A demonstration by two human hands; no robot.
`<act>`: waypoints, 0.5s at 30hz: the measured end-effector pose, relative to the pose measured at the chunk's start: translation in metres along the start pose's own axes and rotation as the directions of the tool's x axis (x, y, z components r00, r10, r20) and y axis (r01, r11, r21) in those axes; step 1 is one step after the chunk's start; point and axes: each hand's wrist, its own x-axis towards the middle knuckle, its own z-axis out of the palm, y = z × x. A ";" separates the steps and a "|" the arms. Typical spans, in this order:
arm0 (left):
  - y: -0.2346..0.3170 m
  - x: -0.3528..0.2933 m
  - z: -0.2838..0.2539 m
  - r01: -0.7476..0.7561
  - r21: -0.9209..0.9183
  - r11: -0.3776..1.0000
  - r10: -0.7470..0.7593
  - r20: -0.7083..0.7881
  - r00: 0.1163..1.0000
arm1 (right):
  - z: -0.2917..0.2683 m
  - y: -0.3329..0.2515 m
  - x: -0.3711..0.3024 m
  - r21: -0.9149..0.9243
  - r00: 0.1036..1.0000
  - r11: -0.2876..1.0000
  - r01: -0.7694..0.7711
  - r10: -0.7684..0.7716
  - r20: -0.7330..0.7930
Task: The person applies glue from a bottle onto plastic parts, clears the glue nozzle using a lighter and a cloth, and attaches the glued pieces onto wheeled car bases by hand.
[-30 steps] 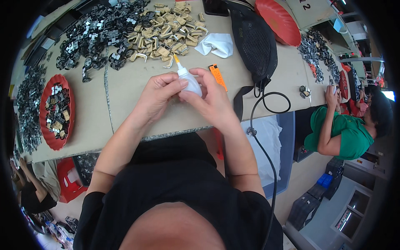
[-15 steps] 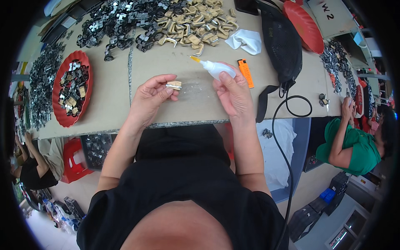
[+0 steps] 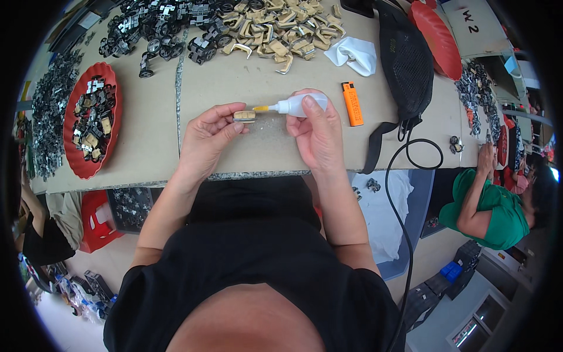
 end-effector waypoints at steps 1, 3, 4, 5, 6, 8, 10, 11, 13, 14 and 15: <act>0.000 0.000 0.000 0.002 -0.002 1.000 -0.002 -0.003 1.000 | 0.000 0.001 0.000 -0.001 1.000 1.000 -0.004 0.004 0.000; 0.000 0.000 0.001 0.002 0.029 1.000 -0.001 -0.012 1.000 | 0.000 0.002 -0.001 -0.047 0.998 0.997 0.068 -0.068 0.012; 0.001 0.000 0.002 0.004 0.028 1.000 -0.004 -0.013 1.000 | 0.000 0.003 -0.002 -0.047 0.998 0.997 0.066 -0.066 0.010; 0.002 -0.001 0.004 0.008 0.019 1.000 -0.007 -0.029 1.000 | 0.000 0.003 -0.003 -0.114 0.991 0.984 0.134 -0.129 0.044; 0.003 -0.001 0.005 0.011 0.011 1.000 -0.011 -0.045 0.999 | 0.000 0.004 -0.004 -0.177 0.978 0.963 0.202 -0.190 0.082; 0.001 -0.001 0.004 0.005 0.027 1.000 -0.004 -0.044 0.999 | 0.002 0.004 -0.006 -0.278 0.969 0.928 0.246 -0.226 0.104; 0.001 -0.001 0.004 -0.001 0.044 0.999 0.003 -0.042 0.999 | 0.002 0.006 -0.007 -0.374 0.957 0.881 0.289 -0.259 0.129; 0.001 -0.001 0.005 -0.004 0.041 0.999 0.007 -0.050 0.999 | 0.002 0.008 -0.008 -0.409 0.937 0.844 0.348 -0.303 0.172; 0.001 -0.001 0.006 -0.006 0.038 0.999 0.009 -0.058 0.998 | 0.002 0.008 -0.009 -0.439 0.914 0.802 0.405 -0.343 0.216; 0.000 0.000 0.005 -0.008 0.045 0.999 0.010 -0.058 0.998 | 0.002 0.008 -0.010 -0.463 0.907 0.780 0.422 -0.350 0.236; 0.000 0.000 0.004 -0.009 0.053 0.999 0.012 -0.058 0.998 | 0.002 0.007 -0.010 -0.486 0.899 0.756 0.438 -0.356 0.256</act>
